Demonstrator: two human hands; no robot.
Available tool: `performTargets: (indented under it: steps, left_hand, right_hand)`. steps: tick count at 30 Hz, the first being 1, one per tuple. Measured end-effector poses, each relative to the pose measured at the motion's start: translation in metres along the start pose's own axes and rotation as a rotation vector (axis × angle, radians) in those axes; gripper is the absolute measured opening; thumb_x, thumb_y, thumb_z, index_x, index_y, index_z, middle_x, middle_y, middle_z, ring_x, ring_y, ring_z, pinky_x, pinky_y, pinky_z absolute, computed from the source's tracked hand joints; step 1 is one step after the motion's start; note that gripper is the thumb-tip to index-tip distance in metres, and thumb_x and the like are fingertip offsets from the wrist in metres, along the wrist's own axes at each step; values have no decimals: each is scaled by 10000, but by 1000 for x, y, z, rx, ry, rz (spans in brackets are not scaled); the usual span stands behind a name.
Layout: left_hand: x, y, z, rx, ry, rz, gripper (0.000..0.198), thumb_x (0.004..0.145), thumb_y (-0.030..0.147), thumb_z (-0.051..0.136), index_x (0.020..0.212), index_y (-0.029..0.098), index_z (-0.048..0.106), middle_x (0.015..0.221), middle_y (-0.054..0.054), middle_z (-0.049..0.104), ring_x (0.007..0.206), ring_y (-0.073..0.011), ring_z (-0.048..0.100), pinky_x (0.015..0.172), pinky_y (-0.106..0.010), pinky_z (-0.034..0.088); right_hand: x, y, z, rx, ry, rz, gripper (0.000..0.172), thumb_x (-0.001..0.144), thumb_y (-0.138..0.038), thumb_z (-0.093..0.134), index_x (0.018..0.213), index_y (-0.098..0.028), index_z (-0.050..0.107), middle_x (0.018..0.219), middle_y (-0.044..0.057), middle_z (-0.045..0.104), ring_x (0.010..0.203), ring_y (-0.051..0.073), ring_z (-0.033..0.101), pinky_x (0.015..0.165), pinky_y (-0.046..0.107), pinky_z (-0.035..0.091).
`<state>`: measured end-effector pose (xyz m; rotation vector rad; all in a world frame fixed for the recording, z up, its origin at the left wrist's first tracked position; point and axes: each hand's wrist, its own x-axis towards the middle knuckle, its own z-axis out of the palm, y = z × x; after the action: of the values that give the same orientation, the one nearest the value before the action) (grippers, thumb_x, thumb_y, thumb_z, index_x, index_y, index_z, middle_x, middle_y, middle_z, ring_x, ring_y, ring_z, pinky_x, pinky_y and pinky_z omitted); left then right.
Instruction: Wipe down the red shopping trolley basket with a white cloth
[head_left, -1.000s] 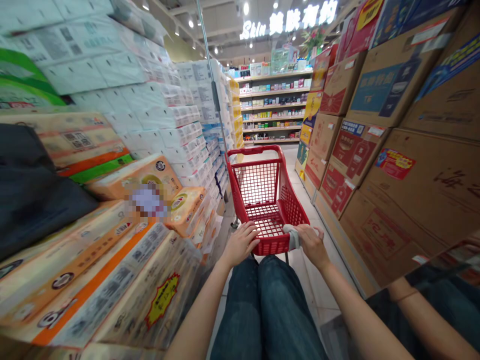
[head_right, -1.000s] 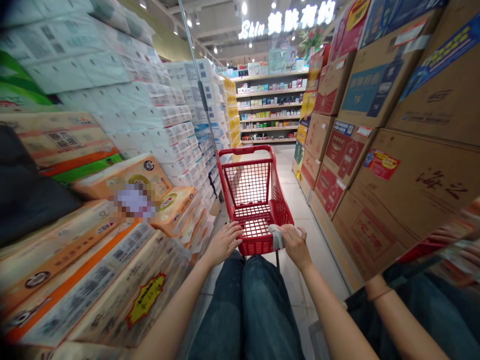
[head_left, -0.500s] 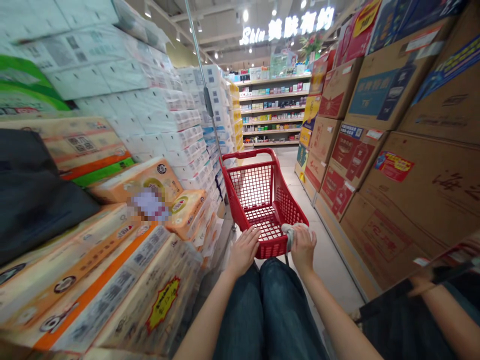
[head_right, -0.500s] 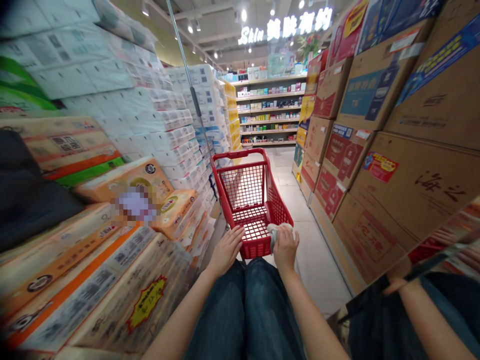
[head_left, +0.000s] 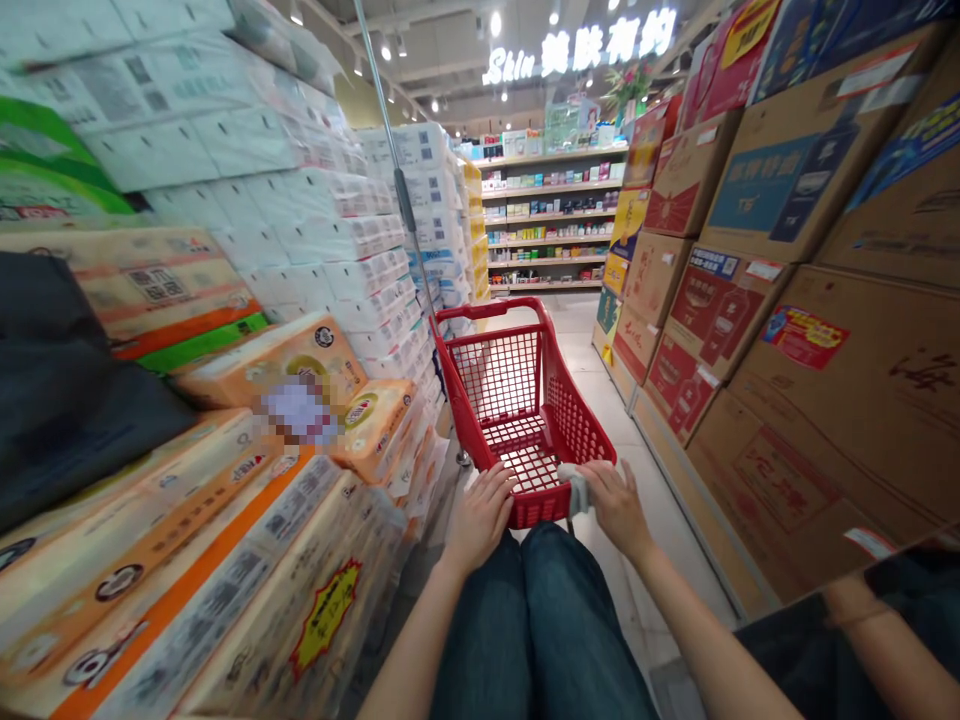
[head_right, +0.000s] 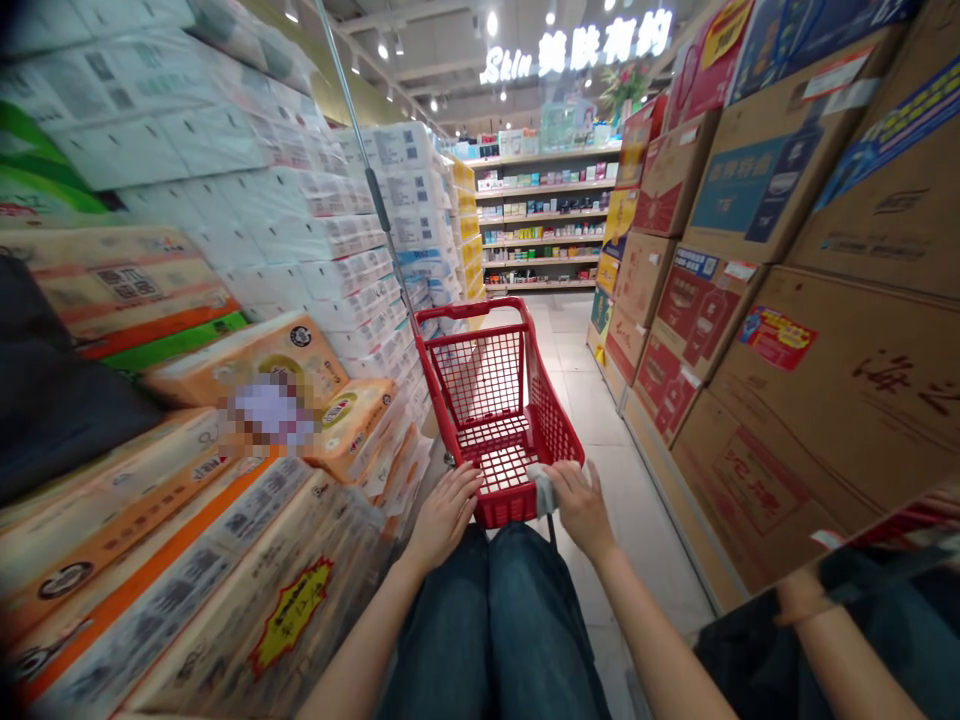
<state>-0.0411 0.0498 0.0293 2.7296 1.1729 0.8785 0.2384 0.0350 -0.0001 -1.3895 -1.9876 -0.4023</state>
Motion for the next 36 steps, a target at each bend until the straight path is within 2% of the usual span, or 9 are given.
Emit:
performTargets:
  steps: [5,10,16,19,22,26,29,32,36]
  left_hand:
    - [0,8,6,-66,40,-63,339,1018,217,311,1293,222,509,1387,-52,541,1400,-200,366,1164,-488,327]
    - [-1,12,12,-75,75,-95,398,1013,190,295,1385,235,430,1406,-61,525,1413,-204,345,1156,-508,332]
    - [-5,7,13,-50,64,-82,442,1003,177,307,1438,211,371,1465,-74,465,1431,-195,307,1164,-480,321]
    - [-7,4,10,-36,59,-72,439,1004,179,308,1436,210,374,1471,-66,459,1435,-189,298,1170,-467,310]
    - [-8,4,6,-28,54,-67,423,1011,204,317,1428,223,386,1454,-54,482,1430,-184,310,1170,-451,315]
    - [-6,7,3,-58,43,-76,415,1017,223,308,1424,234,388,1453,-48,481,1421,-194,327,1170,-464,312]
    - [-5,12,3,-104,42,-99,410,1017,225,302,1414,236,403,1451,-46,481,1420,-204,329,1171,-481,306]
    - [-6,17,5,-148,56,-128,432,999,199,320,1422,239,395,1460,-48,468,1427,-215,311,1175,-503,293]
    - [-9,16,9,-162,70,-138,548,914,93,354,1446,223,361,1474,-55,443,1441,-216,276,1185,-510,271]
  right_hand:
    - [-1,33,-2,6,31,34,375,937,-143,330,1217,-226,566,1256,77,629,1259,192,511,1163,479,149]
    - [2,-49,27,76,253,313,350,939,-165,325,1197,-190,559,1208,116,617,1252,244,476,1125,524,242]
    - [14,-139,36,171,107,250,372,937,-174,390,1281,-202,531,1165,108,614,1158,251,502,1099,485,316]
    - [13,-129,31,163,28,110,439,918,-135,395,1338,-215,495,1184,89,619,1154,234,507,1100,457,317]
    - [7,-79,18,132,-46,-31,471,893,-105,400,1335,-229,504,1192,70,630,1159,209,520,1125,434,284]
    - [1,2,0,27,-19,15,432,898,-110,368,1280,-219,538,1235,77,623,1227,210,507,1165,481,181]
    - [-1,27,-1,25,-11,45,409,917,-135,335,1263,-208,539,1288,88,596,1279,215,476,1165,500,181]
    - [-1,2,12,66,136,168,400,926,-161,320,1264,-175,532,1259,124,595,1272,237,466,1123,499,288]
    - [3,-80,35,130,198,226,387,931,-165,353,1275,-178,529,1178,128,608,1196,257,490,1087,518,342]
